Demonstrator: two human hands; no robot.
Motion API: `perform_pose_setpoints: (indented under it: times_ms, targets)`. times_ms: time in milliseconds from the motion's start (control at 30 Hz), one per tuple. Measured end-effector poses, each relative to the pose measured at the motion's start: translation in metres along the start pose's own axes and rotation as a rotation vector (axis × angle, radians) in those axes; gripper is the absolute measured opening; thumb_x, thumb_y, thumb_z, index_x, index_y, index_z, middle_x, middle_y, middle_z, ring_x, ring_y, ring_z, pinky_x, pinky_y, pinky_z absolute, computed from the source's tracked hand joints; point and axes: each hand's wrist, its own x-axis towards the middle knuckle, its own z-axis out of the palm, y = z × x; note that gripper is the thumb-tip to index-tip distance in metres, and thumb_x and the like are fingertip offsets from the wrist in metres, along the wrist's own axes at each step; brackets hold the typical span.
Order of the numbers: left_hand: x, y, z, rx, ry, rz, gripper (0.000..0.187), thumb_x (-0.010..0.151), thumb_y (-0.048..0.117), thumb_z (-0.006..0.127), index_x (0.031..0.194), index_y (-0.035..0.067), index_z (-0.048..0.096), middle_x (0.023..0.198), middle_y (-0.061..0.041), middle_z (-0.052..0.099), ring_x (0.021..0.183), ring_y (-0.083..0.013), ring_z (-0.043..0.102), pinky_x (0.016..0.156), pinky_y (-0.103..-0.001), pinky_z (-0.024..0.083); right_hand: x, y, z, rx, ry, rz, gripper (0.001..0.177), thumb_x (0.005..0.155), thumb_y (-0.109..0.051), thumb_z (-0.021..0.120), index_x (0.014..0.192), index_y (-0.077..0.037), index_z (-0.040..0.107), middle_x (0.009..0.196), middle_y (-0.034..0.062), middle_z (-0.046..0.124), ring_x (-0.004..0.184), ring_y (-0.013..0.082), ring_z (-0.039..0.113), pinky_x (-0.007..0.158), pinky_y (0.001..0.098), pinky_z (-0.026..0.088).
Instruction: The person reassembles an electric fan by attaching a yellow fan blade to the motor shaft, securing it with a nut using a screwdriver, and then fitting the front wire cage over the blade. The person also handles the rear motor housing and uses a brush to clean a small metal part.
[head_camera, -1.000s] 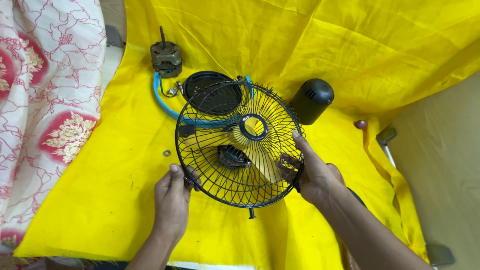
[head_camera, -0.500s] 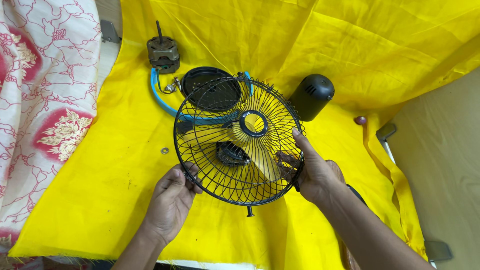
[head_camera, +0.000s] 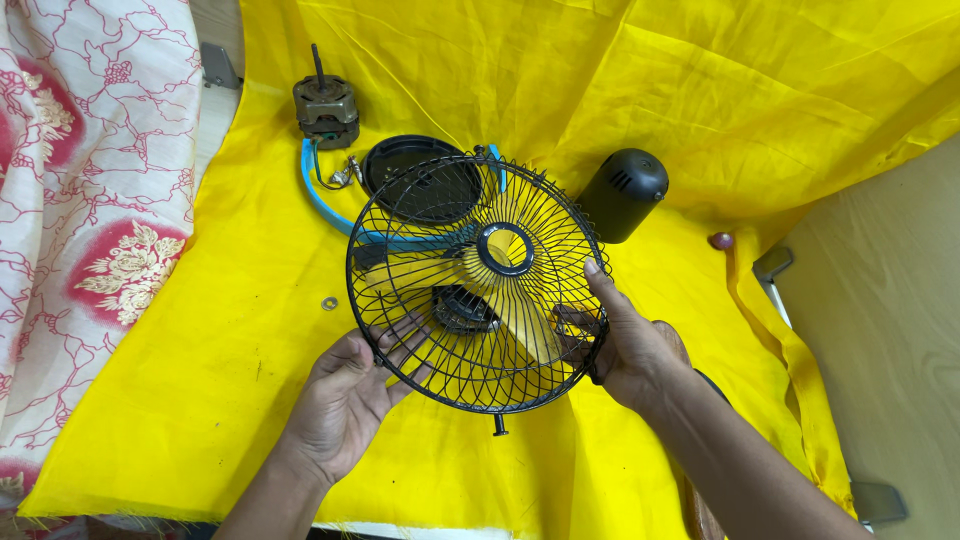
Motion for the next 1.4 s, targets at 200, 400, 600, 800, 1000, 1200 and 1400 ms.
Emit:
perform_pose_setpoints:
  times_ms: [200,400,600,800,1000,1200,1400]
  targets:
    - [0.006,-0.002,-0.001,0.054,0.063,0.035,0.009,0.094,0.018,0.068,0.086,0.015,0.071,0.101,-0.003,0.074,0.111,-0.0253,0.070,0.096,-0.061,0.056,0.003,-0.003,0.000,-0.023,-0.013,0.033,0.055,0.080,-0.053,0.075,0.120,-0.016,0.065,0.099,0.0081,0.075,0.076,0.0229,0.069,0.069,0.0418,0.057]
    - [0.013,0.001,0.008,0.156,0.144,0.057,0.013,0.097,0.020,0.064,0.088,0.013,0.071,0.103,-0.007,0.075,0.110,-0.0258,0.071,0.091,-0.059,0.057,0.010,-0.001,0.003,-0.053,-0.015,0.034,0.061,0.080,-0.062,0.071,0.121,-0.017,0.064,0.095,0.0063,0.074,0.070,0.0227,0.066,0.065,0.0434,0.054]
    - [0.006,0.007,0.012,0.116,0.156,0.043,0.013,0.097,0.021,0.059,0.091,0.013,0.067,0.114,-0.011,0.076,0.113,-0.0283,0.071,0.092,-0.056,0.057,0.003,0.009,0.008,-0.053,-0.021,-0.034,0.069,0.078,-0.063,0.069,0.133,-0.025,0.052,0.106,0.0068,0.069,0.080,0.0229,0.067,0.069,0.0445,0.054]
    - [0.006,0.013,0.017,0.150,0.182,0.031,0.017,0.102,0.027,0.053,0.100,0.014,0.063,0.117,-0.011,0.073,0.115,-0.0282,0.069,0.094,-0.055,0.055,0.001,0.018,0.002,0.012,-0.046,-0.021,0.067,0.080,-0.065,0.064,0.133,-0.026,0.052,0.109,0.0047,0.067,0.086,0.0231,0.066,0.074,0.0445,0.053]
    - [0.005,0.021,0.030,0.234,0.158,-0.007,0.038,0.099,0.045,0.046,0.113,0.013,0.059,0.121,-0.012,0.071,0.118,-0.0269,0.067,0.095,-0.051,0.053,0.007,0.019,-0.012,0.098,-0.215,-0.049,0.060,0.083,-0.058,0.067,0.130,-0.022,0.054,0.104,0.0053,0.065,0.086,0.0243,0.068,0.073,0.0433,0.055]
    - [0.009,0.027,0.036,0.409,0.138,-0.007,0.041,0.091,0.044,0.059,0.111,0.009,0.055,0.127,-0.008,0.067,0.121,-0.0240,0.065,0.096,-0.050,0.057,0.014,-0.003,-0.012,0.041,-0.116,-0.160,0.071,0.083,-0.047,0.073,0.142,-0.015,0.049,0.120,0.0072,0.059,0.097,0.0236,0.066,0.077,0.0426,0.056]
    - [0.010,0.026,0.039,0.517,0.173,-0.039,0.031,0.087,0.023,0.073,0.110,0.009,0.058,0.114,-0.006,0.066,0.109,-0.0188,0.065,0.093,-0.045,0.059,0.010,-0.015,-0.003,-0.102,-0.213,-0.277,0.088,0.078,-0.038,0.077,0.154,-0.016,0.038,0.126,0.0045,0.062,0.102,0.0200,0.060,0.076,0.0392,0.055]
